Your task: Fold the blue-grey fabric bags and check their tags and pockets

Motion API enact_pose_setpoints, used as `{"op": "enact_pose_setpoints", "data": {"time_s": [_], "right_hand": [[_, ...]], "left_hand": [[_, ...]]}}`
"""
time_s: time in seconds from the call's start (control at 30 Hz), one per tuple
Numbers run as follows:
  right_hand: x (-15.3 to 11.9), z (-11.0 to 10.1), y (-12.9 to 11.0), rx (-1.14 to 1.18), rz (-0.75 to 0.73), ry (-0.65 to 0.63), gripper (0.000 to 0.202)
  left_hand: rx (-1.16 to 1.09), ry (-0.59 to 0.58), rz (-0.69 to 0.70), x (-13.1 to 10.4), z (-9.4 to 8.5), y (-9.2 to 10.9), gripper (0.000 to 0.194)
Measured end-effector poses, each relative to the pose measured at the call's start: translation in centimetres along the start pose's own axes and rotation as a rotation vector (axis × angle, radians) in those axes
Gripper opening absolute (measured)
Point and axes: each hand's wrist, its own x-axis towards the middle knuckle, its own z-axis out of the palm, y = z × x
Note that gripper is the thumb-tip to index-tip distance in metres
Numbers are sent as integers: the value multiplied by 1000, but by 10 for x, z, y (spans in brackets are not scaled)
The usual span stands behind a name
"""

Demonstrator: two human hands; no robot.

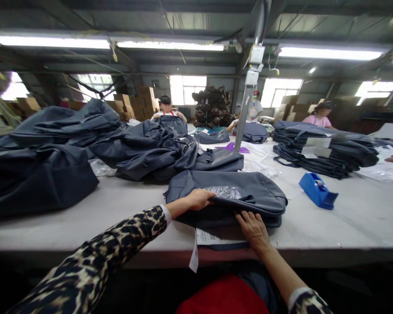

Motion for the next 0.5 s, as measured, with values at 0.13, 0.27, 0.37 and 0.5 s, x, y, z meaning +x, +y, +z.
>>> {"op": "enact_pose_setpoints", "data": {"time_s": [0.13,0.27,0.37,0.5], "right_hand": [[25,-15,10,10,37,30,22],[53,-51,22,24,33,82,20],[75,-83,28,33,5,141,18],[98,-120,30,23,-60,209,20]], "left_hand": [[-91,-81,19,4,-27,-4,29],[-235,-178,47,8,-66,-9,58],[-411,-227,106,4,-100,-10,60],[-508,-226,156,-8,-139,-6,55]]}}
